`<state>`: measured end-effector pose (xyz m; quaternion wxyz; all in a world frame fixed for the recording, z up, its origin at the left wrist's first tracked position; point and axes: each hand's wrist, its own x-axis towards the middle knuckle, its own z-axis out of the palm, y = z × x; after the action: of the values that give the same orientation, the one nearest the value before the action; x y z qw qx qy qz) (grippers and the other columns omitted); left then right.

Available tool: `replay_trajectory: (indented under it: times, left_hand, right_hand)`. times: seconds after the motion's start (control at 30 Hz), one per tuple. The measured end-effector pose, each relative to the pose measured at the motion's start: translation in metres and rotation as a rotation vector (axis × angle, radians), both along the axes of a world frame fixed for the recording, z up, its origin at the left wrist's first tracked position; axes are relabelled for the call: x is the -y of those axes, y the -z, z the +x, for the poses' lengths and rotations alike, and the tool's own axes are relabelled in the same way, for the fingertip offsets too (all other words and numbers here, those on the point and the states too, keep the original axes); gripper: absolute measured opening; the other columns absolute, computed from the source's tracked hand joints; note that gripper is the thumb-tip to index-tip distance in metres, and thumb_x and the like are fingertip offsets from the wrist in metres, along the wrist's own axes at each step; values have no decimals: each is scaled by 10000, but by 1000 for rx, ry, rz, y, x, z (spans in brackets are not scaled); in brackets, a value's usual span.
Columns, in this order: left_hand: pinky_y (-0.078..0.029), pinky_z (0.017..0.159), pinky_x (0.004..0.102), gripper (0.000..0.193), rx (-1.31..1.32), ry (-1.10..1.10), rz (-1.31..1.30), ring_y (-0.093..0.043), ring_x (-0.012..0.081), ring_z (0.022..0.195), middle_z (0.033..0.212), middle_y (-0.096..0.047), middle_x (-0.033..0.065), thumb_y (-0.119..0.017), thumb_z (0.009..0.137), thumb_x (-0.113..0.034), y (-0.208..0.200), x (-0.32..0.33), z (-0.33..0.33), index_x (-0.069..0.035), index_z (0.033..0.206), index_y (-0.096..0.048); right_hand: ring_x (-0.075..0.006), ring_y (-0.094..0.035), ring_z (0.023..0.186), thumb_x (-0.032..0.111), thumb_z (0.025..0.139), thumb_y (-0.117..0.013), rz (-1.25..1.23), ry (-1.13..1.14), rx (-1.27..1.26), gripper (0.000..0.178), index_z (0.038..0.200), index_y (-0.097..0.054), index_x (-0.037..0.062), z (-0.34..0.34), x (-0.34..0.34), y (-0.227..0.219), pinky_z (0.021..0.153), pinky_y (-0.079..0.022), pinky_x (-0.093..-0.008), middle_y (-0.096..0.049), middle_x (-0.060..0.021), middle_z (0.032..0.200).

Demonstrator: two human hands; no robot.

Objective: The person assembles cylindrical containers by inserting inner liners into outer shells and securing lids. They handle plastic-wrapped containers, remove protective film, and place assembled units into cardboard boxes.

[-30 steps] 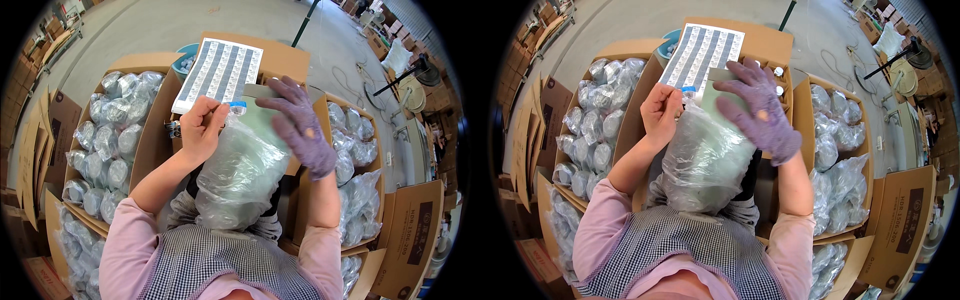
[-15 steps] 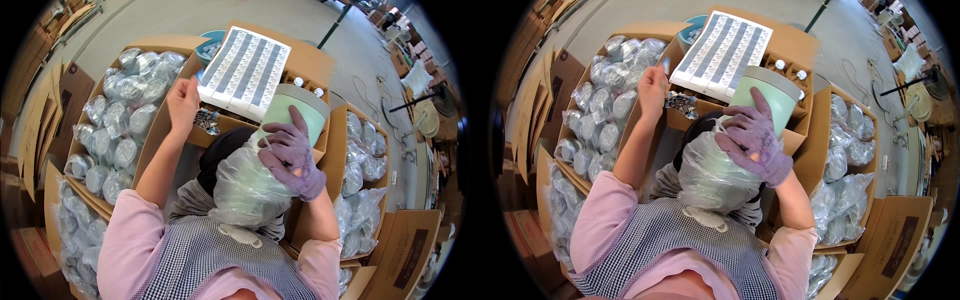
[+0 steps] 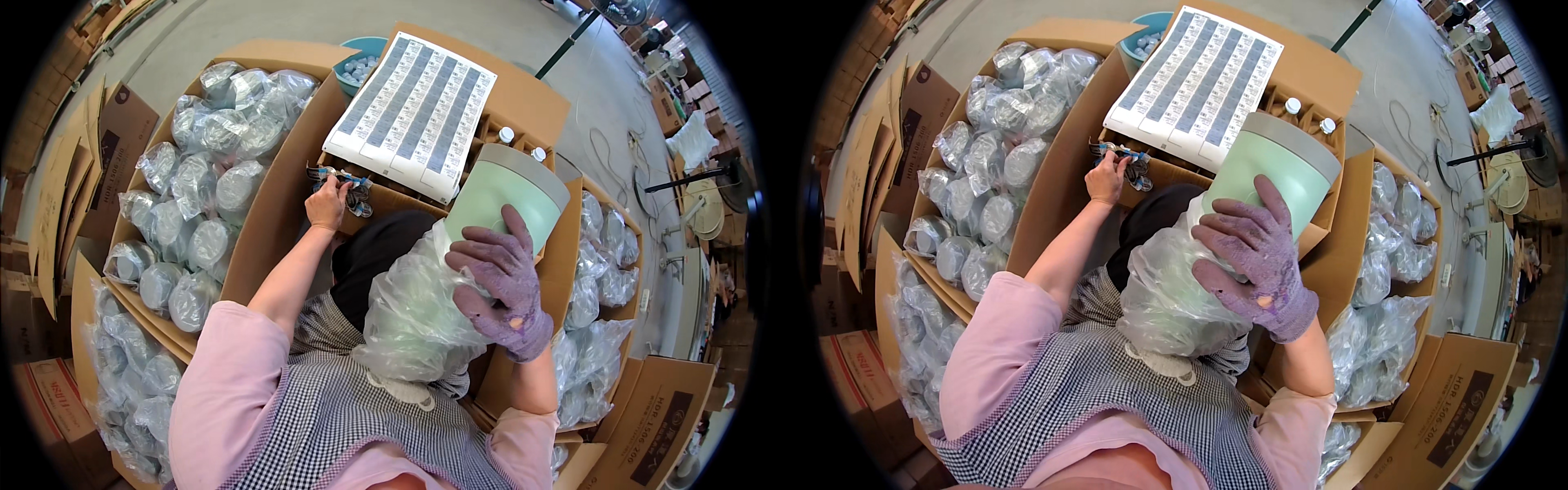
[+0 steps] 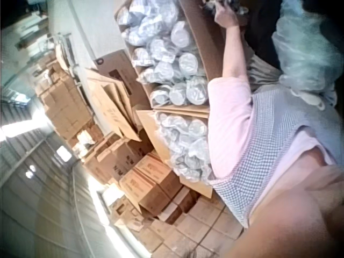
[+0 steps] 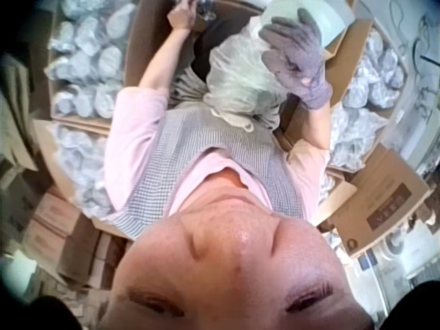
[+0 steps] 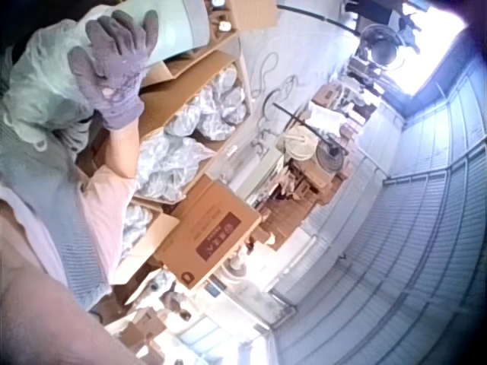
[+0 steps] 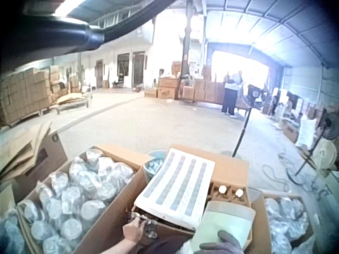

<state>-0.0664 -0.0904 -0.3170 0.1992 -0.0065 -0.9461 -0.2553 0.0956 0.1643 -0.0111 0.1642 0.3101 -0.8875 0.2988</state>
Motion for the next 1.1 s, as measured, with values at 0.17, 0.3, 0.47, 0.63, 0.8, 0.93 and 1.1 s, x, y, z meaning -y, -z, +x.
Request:
replay_trajectory:
  times: [0.17,0.3,0.47,0.63,0.8,0.93,1.1]
  left_hand:
    - [-497,563,467,257,65,-14,67,-653,351,667,746,-671,118,-572,936,-376,-3,2,6,-128,868,-566]
    - [-496,607,502,206,116,-29,216,-648,386,711,771,-673,139,-559,942,-327,4,1,5,-128,891,-572]
    - [-504,617,510,164,96,-99,193,-652,390,716,817,-684,133,-532,949,-278,-3,-8,12,-118,932,-564]
    - [-518,613,511,152,152,-130,67,-663,382,699,906,-693,115,-499,958,-254,-14,-24,9,-113,1005,-532]
    - [-507,620,511,154,193,-155,173,-661,392,724,873,-691,143,-510,957,-258,-20,-23,13,-105,962,-535]
    - [-493,637,522,160,209,-149,240,-651,406,745,820,-682,167,-526,952,-258,-21,-19,9,-101,926,-539]
    - [-491,632,502,164,249,-180,308,-644,402,749,787,-663,193,-581,920,-271,-17,-22,10,-108,918,-597]
  right_hand:
    - [-353,-605,1063,197,741,-729,-252,63,16,317,1012,-700,35,-16,-13,-22,1062,-362,-512,-677,-144,1022]
    - [-334,-617,1035,161,780,-699,54,86,-90,276,1017,-696,19,-49,-7,-49,1009,-416,-455,-675,-153,1020]
    - [-294,-624,1018,194,873,-619,499,-172,171,282,1086,-662,15,-96,42,-64,906,-479,-380,-670,-137,1047]
    - [-296,-628,1031,177,853,-600,1459,-530,410,313,1153,-620,88,-184,114,12,872,-526,-410,-654,-98,1116]
    - [-268,-592,1165,219,891,-598,1709,-407,429,439,1326,-538,223,-217,154,113,877,-527,-470,-619,-59,1243]
    - [-266,-578,1192,317,911,-580,1701,-275,400,550,1427,-398,367,-223,149,158,915,-461,-439,-595,-55,1280]
    - [-256,-559,1203,394,896,-592,1763,-257,342,648,1469,-288,404,-217,139,156,937,-399,-432,-605,-66,1236]
